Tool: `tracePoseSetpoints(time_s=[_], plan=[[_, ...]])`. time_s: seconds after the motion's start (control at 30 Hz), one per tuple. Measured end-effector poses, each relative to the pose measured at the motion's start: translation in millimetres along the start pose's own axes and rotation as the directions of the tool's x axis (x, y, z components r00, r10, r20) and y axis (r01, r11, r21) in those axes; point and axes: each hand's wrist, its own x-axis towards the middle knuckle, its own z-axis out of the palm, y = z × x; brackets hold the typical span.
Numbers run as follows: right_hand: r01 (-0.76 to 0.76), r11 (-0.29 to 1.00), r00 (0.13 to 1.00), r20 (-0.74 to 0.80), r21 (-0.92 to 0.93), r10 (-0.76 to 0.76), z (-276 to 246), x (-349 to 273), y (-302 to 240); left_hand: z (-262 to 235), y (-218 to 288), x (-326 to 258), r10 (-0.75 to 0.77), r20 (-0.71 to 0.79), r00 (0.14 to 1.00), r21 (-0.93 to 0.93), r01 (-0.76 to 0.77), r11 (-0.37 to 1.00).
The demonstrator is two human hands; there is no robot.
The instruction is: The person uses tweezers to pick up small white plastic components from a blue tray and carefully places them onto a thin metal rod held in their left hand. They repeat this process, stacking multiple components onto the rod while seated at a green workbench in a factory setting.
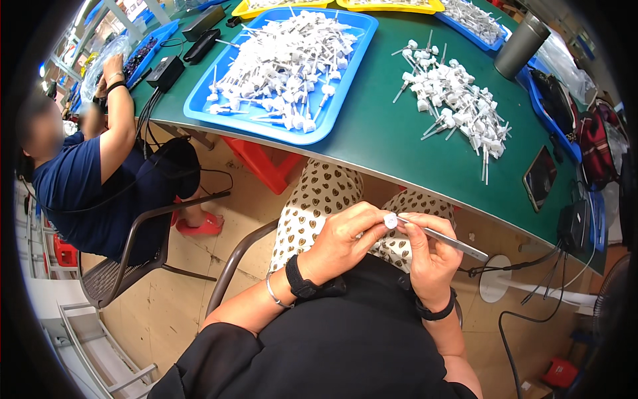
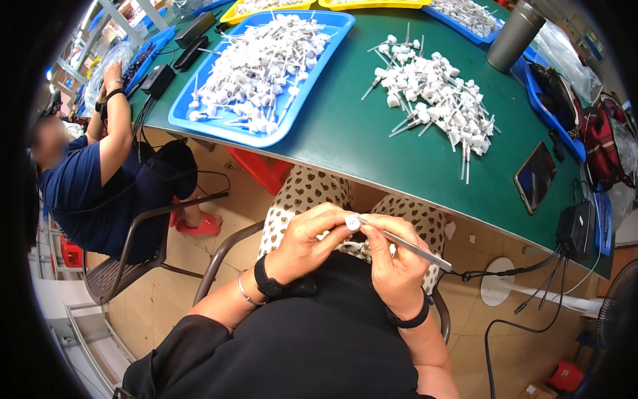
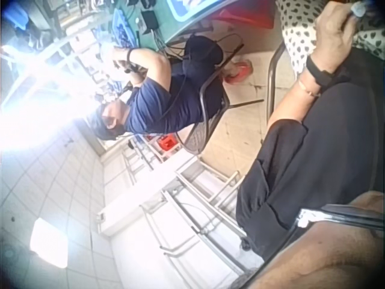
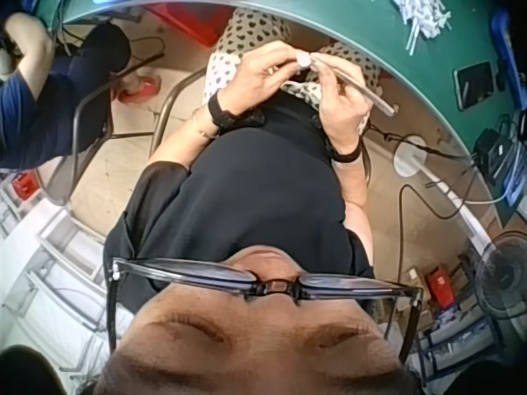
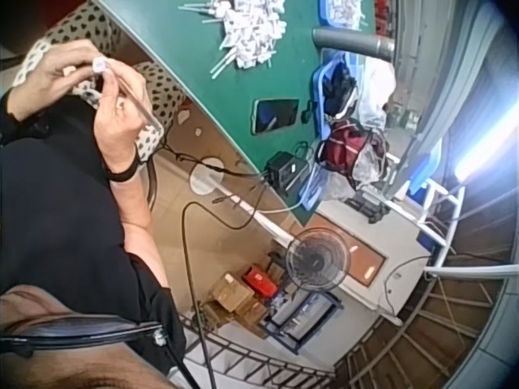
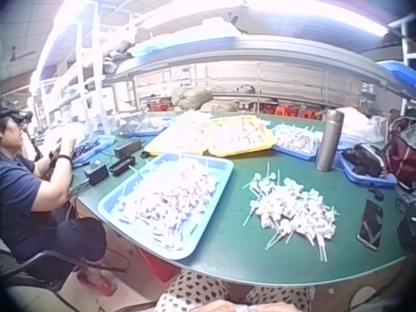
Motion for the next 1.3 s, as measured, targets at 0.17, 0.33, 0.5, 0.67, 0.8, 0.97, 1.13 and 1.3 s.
tracePoseSetpoints(time_s=[0.17,0.33,0.5,0.67,0.8,0.97,1.13,1.3], plan=[[-0.054,0.995,0.998,-0.024,0.081,0.056,2,0,-5,0,0,0,0.021,-0.003,1.000,0.023,-0.021,1.000],[-0.050,0.998,0.999,-0.015,0.048,0.051,2,0,-5,0,0,0,0.033,-0.014,0.999,0.027,-0.032,0.999],[-0.028,0.999,0.999,0.015,-0.043,0.028,0,0,-5,-2,2,-1,0.013,-0.001,1.000,0.018,-0.013,1.000],[-0.046,0.991,0.992,0.111,-0.125,0.060,-8,3,-5,2,-2,-3,0.037,-0.004,0.999,0.021,-0.037,0.999],[-0.142,0.987,0.980,0.131,-0.069,0.150,-9,6,-10,2,-2,-3,0.021,0.016,1.000,-0.017,-0.021,1.000],[-0.130,0.987,0.991,-0.019,0.094,0.132,-1,0,-7,0,-5,-2,-0.066,0.041,0.997,-0.085,0.069,0.994],[-0.024,1.000,1.000,0.003,-0.010,0.024,-2,1,-5,-1,-6,-4,-0.104,0.081,0.991,-0.113,0.113,0.987],[-0.032,0.999,0.999,0.014,-0.012,0.032,-1,0,-5,3,-5,-5,-0.115,0.038,0.993,-0.164,0.119,0.979]])
